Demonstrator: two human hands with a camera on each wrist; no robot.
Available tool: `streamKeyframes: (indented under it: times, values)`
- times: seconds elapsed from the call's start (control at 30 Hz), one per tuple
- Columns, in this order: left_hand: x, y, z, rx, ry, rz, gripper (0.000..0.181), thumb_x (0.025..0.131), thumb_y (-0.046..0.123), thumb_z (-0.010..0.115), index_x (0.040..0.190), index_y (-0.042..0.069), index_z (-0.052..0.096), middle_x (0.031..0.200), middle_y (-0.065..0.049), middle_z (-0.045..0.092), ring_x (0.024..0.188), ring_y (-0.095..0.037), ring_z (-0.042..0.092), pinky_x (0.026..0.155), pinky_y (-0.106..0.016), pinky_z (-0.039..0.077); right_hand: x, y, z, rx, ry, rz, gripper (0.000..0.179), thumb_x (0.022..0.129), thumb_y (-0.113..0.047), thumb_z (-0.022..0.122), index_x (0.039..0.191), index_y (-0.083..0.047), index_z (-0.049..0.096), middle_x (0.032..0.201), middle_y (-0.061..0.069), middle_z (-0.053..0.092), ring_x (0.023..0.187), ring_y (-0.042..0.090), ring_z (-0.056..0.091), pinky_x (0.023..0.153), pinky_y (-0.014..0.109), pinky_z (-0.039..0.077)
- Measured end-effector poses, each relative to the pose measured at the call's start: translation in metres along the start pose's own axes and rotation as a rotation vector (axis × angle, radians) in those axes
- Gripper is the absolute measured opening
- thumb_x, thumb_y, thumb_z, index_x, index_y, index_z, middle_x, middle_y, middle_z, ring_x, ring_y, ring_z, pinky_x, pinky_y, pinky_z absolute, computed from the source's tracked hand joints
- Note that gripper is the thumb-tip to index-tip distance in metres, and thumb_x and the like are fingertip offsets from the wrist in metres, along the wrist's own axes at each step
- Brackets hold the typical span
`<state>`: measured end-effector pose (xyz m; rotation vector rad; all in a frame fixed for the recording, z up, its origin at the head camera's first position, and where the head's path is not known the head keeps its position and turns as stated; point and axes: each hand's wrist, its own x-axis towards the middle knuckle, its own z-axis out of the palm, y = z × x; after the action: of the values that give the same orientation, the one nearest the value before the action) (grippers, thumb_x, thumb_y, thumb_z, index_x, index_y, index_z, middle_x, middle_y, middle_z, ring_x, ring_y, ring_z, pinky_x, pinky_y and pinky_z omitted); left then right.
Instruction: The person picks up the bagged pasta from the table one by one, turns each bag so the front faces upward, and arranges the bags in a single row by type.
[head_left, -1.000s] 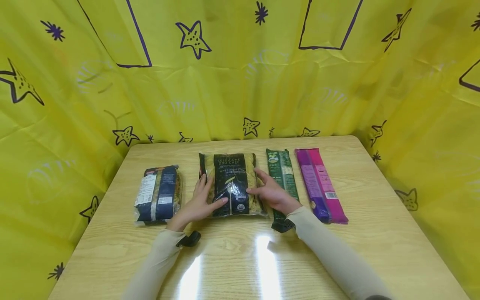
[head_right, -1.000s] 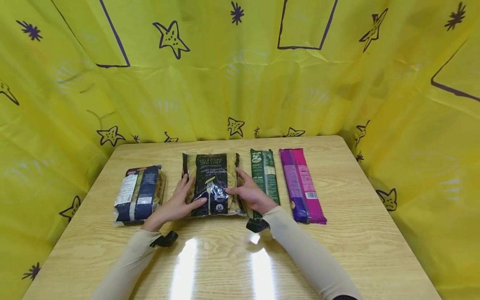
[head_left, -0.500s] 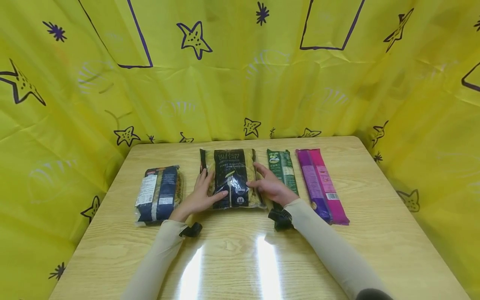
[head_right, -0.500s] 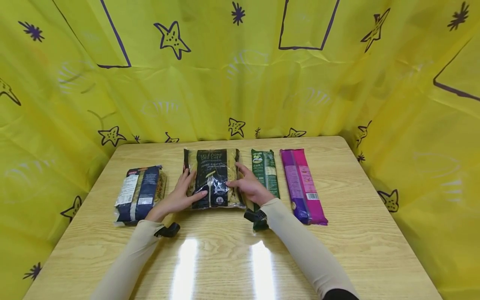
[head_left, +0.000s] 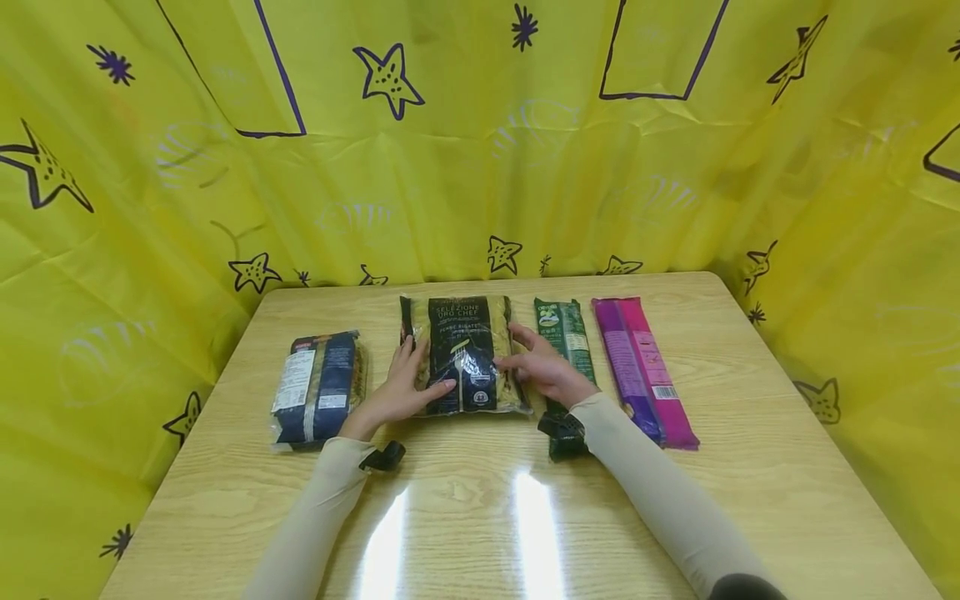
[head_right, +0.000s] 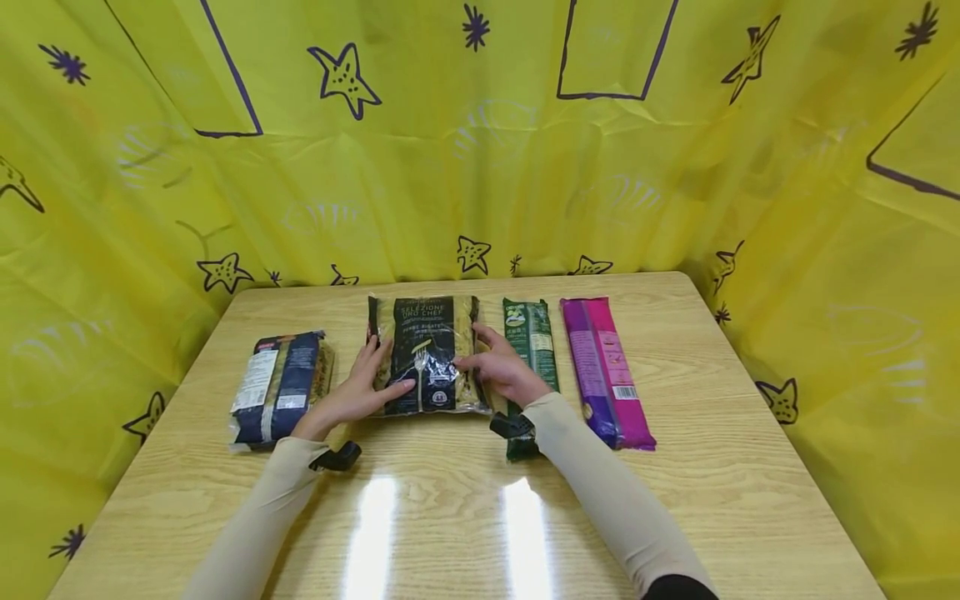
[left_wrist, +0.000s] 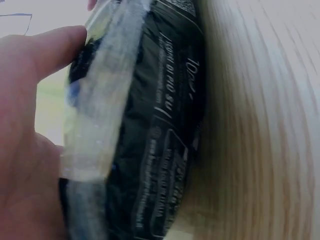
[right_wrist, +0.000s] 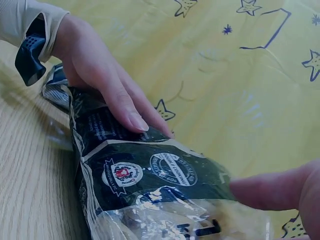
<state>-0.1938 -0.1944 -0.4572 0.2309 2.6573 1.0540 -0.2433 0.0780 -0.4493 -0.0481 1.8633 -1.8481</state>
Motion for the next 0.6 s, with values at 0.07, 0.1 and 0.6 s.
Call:
streamKeyframes:
  times: [0.07, 0.1, 0.6]
  values:
    - [-0.002, 0.003, -0.001, -0.004, 0.006, 0.003, 0.101, 0.098, 0.056, 0.062, 0.168, 0.021, -0.002, 0.174, -0.014, -0.019, 0.160, -0.042, -0.017, 0.124, -0.075, 0.008, -0.003, -0.001, -0.002, 0.019, -0.009, -0.018, 0.088, 0.097, -0.003, 0.065, 0.167, -0.013, 0.013, 0.176, 0.011, 0.005, 0.142, 0.034, 0.045, 0.121, 0.048, 0.040]
    - [-0.003, 0.005, -0.002, -0.008, 0.016, 0.011, 0.100, 0.099, 0.055, 0.061, 0.168, 0.019, -0.001, 0.174, -0.015, -0.018, 0.160, -0.043, -0.015, 0.124, -0.075, 0.009, -0.006, -0.002, -0.005, 0.018, -0.015, -0.033, 0.086, 0.098, -0.004, 0.064, 0.167, -0.012, 0.012, 0.176, 0.011, 0.005, 0.152, 0.038, 0.034, 0.127, 0.053, 0.031]
    - [-0.035, 0.074, 0.033, -0.373, 0.153, 0.306, 0.050, 0.105, 0.021, 0.059, 0.151, 0.003, 0.050, 0.161, -0.018, 0.043, 0.149, -0.038, 0.043, 0.120, -0.059, 0.039, -0.072, -0.012, -0.065, -0.035, 0.093, -0.145, 0.064, 0.110, -0.019, 0.046, 0.163, 0.002, 0.018, 0.173, 0.020, 0.016, 0.160, 0.038, 0.015, 0.131, 0.057, 0.016]
